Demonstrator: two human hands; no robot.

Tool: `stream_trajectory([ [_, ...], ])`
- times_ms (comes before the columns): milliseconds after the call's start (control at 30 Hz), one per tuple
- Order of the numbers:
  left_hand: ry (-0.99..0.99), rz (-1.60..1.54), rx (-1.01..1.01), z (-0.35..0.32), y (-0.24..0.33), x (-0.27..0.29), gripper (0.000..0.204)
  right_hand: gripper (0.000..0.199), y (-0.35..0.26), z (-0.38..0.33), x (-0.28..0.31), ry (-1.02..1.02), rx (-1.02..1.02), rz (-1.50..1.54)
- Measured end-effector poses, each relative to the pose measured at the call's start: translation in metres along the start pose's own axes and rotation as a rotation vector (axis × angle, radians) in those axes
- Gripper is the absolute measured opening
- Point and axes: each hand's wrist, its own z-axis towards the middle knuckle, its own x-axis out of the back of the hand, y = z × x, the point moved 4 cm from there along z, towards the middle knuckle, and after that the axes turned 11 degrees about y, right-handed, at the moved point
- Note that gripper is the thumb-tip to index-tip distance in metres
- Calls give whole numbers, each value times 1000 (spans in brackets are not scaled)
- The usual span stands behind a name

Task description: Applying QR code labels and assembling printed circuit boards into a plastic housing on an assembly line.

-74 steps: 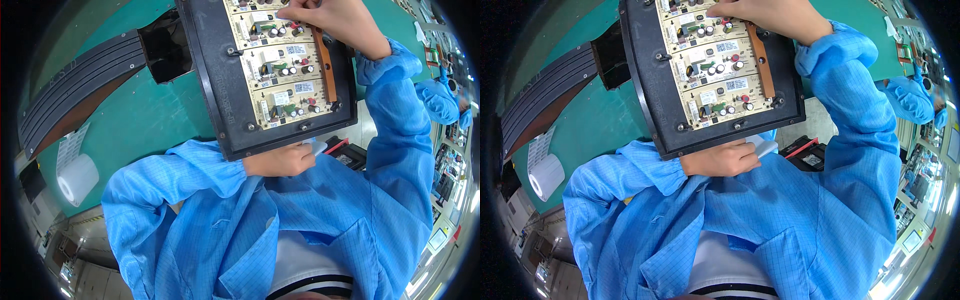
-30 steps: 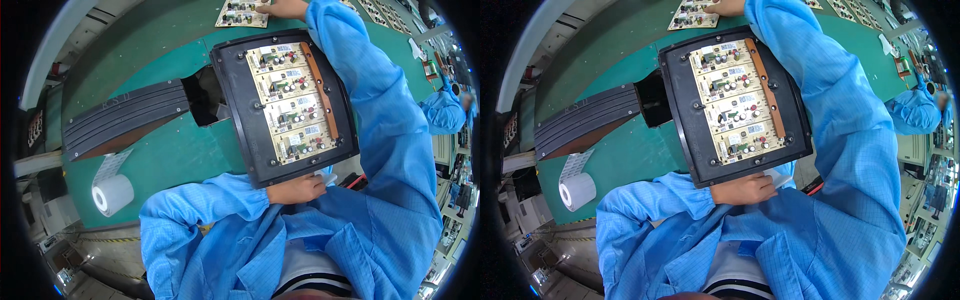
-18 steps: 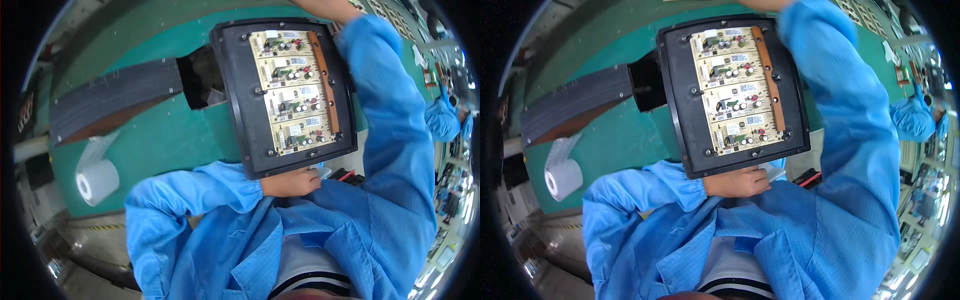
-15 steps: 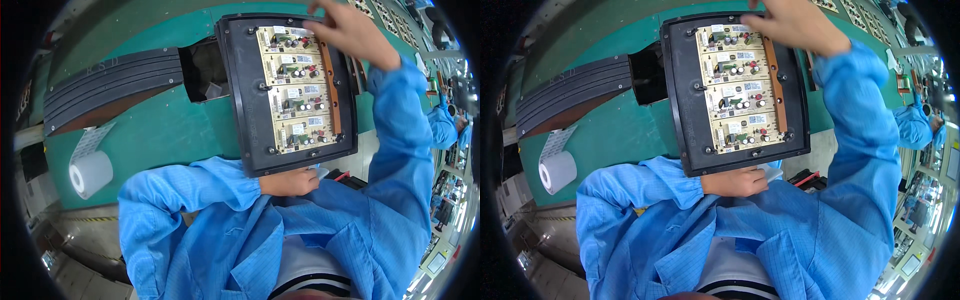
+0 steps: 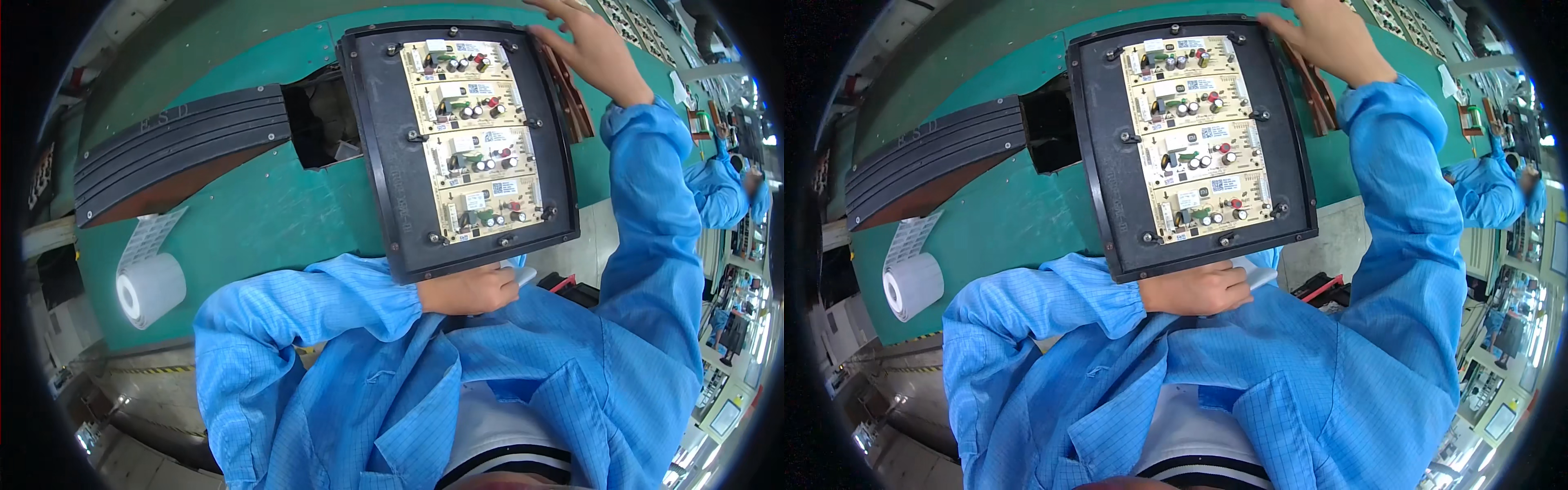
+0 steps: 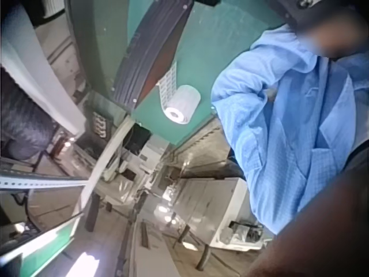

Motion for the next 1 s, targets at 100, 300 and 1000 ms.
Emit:
stream_trajectory([
  [100, 35, 57, 4, -2, 0, 3, 8, 45, 12, 9, -16, -173, -489, -988],
  [300, 41, 51, 10, -3, -1, 0, 8, 38, 8, 22, -45, -274, -590, -1038],
  [1000, 94, 13, -27, 0, -4, 2, 24, 49, -29, 18, -110, -339, -208, -544],
])
